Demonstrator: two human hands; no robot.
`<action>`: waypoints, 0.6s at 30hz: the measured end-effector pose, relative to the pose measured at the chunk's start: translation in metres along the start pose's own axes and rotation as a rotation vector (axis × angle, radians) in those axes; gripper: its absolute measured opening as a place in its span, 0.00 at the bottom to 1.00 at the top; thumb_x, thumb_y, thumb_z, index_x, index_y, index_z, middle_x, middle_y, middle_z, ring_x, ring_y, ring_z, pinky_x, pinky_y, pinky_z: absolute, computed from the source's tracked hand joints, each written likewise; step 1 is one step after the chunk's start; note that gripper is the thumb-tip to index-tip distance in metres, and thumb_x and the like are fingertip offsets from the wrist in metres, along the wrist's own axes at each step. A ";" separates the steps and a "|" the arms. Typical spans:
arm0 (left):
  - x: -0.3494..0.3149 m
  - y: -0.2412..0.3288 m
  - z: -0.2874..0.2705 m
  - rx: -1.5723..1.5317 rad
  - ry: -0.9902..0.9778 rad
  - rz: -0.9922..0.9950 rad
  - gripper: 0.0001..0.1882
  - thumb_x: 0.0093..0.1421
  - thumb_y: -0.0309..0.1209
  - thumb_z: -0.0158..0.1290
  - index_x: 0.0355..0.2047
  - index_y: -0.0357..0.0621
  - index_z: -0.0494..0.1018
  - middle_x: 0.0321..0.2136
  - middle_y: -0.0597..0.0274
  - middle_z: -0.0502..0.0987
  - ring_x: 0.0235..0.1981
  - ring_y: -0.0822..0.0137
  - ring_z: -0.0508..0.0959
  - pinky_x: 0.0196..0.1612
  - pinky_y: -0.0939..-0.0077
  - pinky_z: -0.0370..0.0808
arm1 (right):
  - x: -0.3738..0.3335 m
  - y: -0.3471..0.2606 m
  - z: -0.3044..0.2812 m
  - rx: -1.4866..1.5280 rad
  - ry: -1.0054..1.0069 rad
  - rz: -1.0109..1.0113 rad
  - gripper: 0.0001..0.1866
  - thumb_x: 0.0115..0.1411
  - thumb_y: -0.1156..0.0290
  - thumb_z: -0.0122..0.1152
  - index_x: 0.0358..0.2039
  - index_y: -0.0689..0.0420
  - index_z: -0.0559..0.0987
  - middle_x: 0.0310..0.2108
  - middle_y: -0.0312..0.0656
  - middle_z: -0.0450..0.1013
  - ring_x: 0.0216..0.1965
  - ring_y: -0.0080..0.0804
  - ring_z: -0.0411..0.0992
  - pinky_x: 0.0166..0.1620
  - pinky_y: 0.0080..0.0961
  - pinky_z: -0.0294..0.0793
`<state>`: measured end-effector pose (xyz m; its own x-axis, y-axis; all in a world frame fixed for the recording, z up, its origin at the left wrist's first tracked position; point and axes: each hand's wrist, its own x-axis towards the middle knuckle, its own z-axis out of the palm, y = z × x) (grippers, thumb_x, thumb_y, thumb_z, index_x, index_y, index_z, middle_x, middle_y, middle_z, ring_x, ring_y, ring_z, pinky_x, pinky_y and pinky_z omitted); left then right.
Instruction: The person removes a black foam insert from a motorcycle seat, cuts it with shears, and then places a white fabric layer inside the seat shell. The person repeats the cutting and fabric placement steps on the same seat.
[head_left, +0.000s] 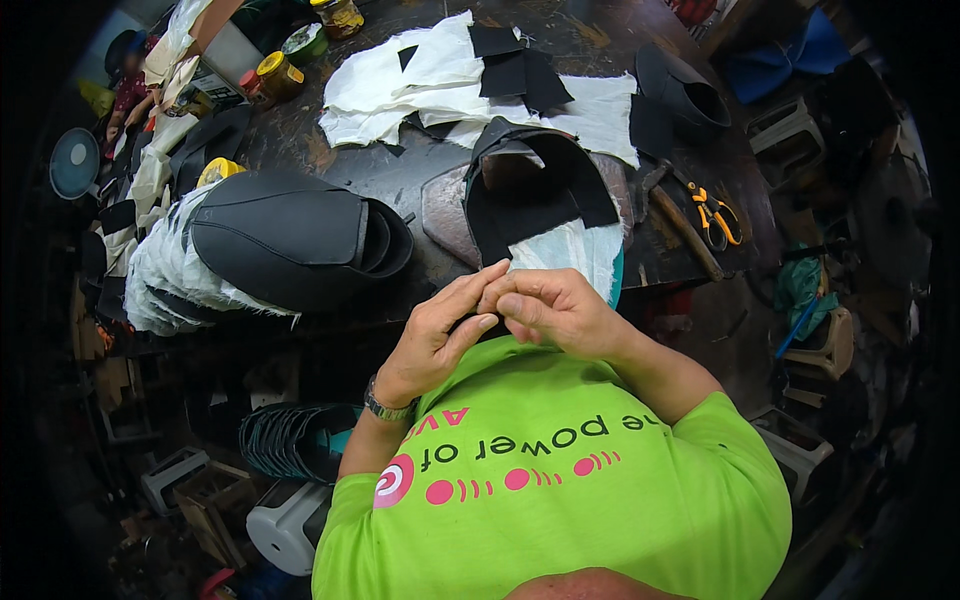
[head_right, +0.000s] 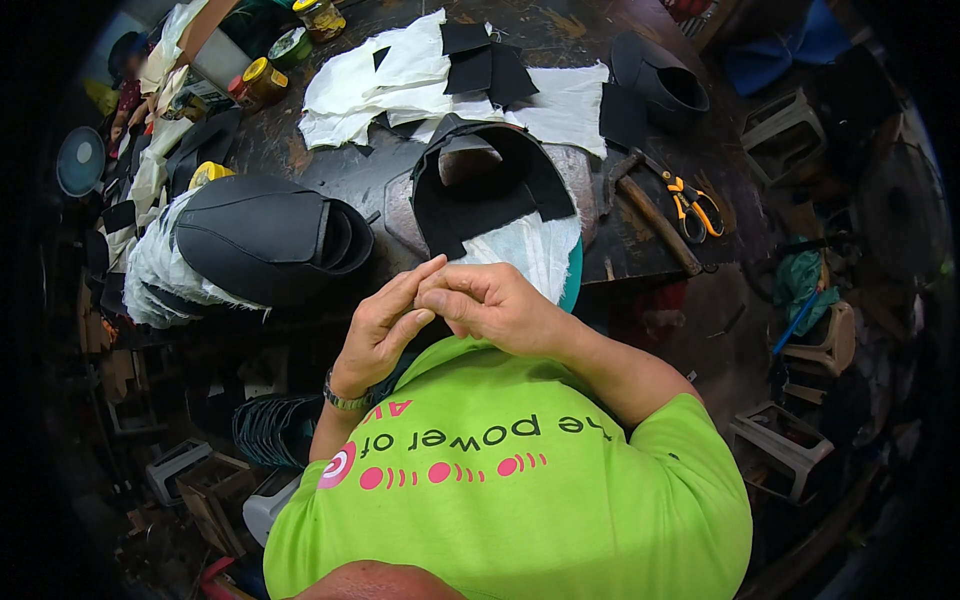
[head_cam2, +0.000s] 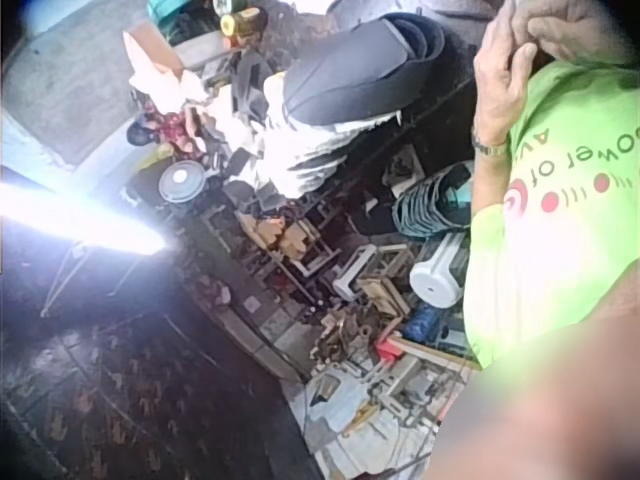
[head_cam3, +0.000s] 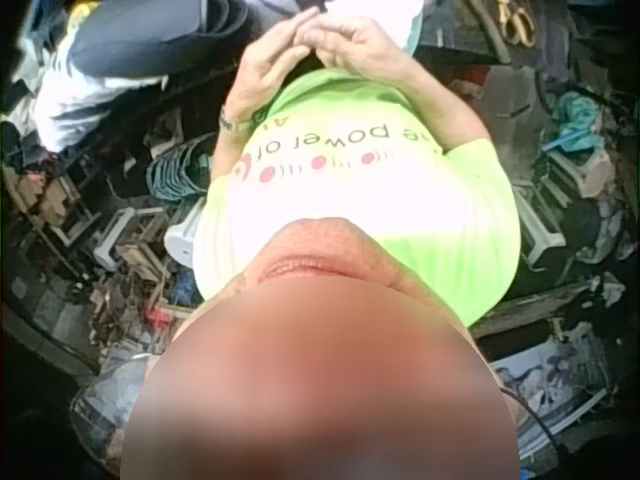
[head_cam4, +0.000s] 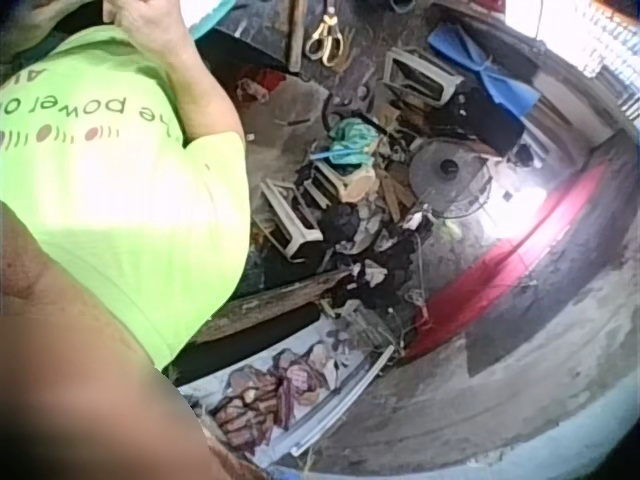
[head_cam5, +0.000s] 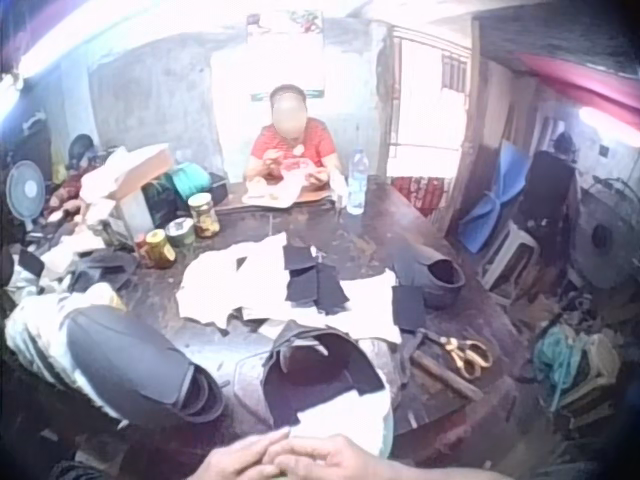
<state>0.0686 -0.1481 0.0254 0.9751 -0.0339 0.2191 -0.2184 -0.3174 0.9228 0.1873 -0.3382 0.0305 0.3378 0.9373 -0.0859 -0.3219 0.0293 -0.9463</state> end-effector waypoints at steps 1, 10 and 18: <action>0.001 0.000 -0.003 -0.039 -0.008 -0.025 0.27 0.67 0.25 0.55 0.65 0.33 0.68 0.53 0.50 0.78 0.50 0.65 0.79 0.56 0.76 0.72 | 0.001 0.000 -0.001 -0.008 0.020 0.056 0.15 0.74 0.65 0.55 0.49 0.64 0.80 0.33 0.34 0.75 0.30 0.17 0.69 0.34 0.17 0.69; 0.006 -0.005 -0.008 0.017 0.235 0.008 0.12 0.56 0.19 0.65 0.42 0.34 0.84 0.37 0.52 0.86 0.36 0.68 0.84 0.38 0.79 0.79 | 0.002 0.011 0.007 0.013 0.034 -0.017 0.18 0.73 0.63 0.58 0.56 0.61 0.79 0.26 0.29 0.70 0.25 0.14 0.62 0.29 0.17 0.63; 0.006 -0.003 -0.003 0.105 0.313 -0.006 0.10 0.51 0.16 0.67 0.35 0.34 0.85 0.31 0.56 0.85 0.30 0.70 0.83 0.35 0.80 0.78 | 0.008 0.014 0.001 -0.338 0.072 -0.109 0.14 0.70 0.63 0.62 0.46 0.62 0.81 0.23 0.34 0.71 0.24 0.16 0.63 0.27 0.21 0.63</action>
<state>0.0748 -0.1447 0.0244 0.9137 0.2562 0.3155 -0.1915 -0.4131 0.8903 0.1849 -0.3302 0.0172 0.4190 0.9079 0.0108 0.0261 -0.0002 -0.9997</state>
